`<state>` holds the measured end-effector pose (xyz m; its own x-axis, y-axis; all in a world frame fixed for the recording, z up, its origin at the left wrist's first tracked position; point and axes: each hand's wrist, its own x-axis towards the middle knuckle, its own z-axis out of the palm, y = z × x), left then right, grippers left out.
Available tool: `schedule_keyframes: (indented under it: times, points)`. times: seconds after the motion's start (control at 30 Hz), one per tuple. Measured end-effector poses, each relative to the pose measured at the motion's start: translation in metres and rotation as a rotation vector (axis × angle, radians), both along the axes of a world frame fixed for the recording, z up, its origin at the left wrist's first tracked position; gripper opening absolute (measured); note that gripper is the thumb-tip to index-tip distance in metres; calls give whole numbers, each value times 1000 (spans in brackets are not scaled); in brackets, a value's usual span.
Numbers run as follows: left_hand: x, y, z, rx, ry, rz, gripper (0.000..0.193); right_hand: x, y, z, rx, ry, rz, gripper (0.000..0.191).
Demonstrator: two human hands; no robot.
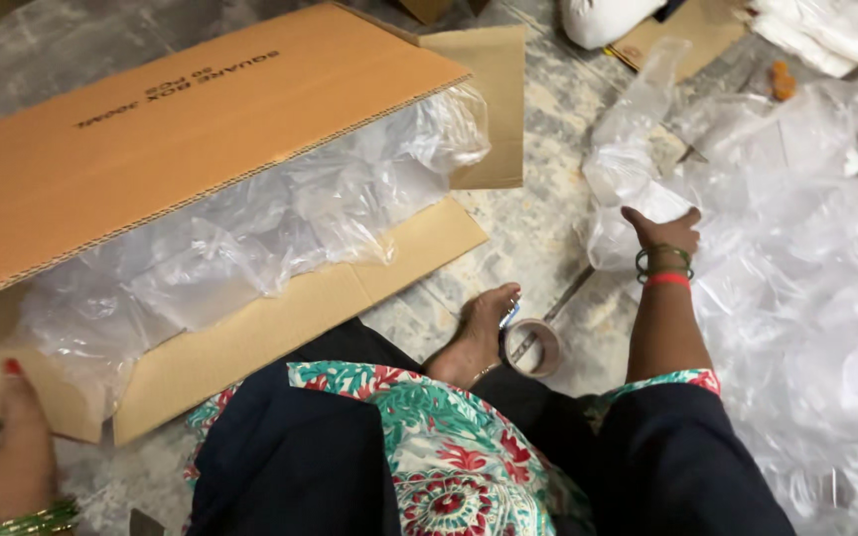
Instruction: The person sits on the floor and packs plastic-wrapped containers one at a time into a cardboard box, arranging them in rows and pressing the plastic lining flat inside the box.
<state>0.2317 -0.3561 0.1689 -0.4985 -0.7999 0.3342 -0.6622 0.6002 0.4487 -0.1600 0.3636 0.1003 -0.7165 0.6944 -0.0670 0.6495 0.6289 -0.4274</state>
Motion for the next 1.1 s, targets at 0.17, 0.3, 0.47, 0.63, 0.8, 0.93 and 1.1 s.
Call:
schedule_keyframes:
  times: [0.17,0.3,0.47,0.63,0.8,0.93,1.1]
  points:
    - [4,-47,-50,-193,108,-242,38,-5,-7,0,3,-55,-74,138]
    - [-11,-45,-46,-172,31,-153,45,8,18,-3,-269,315,-117,137]
    - [-34,14,22,-164,101,-251,31,32,25,9,-1207,1184,142,67]
    - [-70,87,89,-45,204,-359,30,57,-78,59,-1784,1057,647,26]
    - [-71,126,111,-54,261,-474,27,114,-298,120,-1552,518,1217,67]
    - [-67,129,109,-23,204,-473,31,152,-444,154,-1504,446,1374,90]
    - [-69,133,102,42,209,-499,32,171,-502,148,-925,874,1452,88]
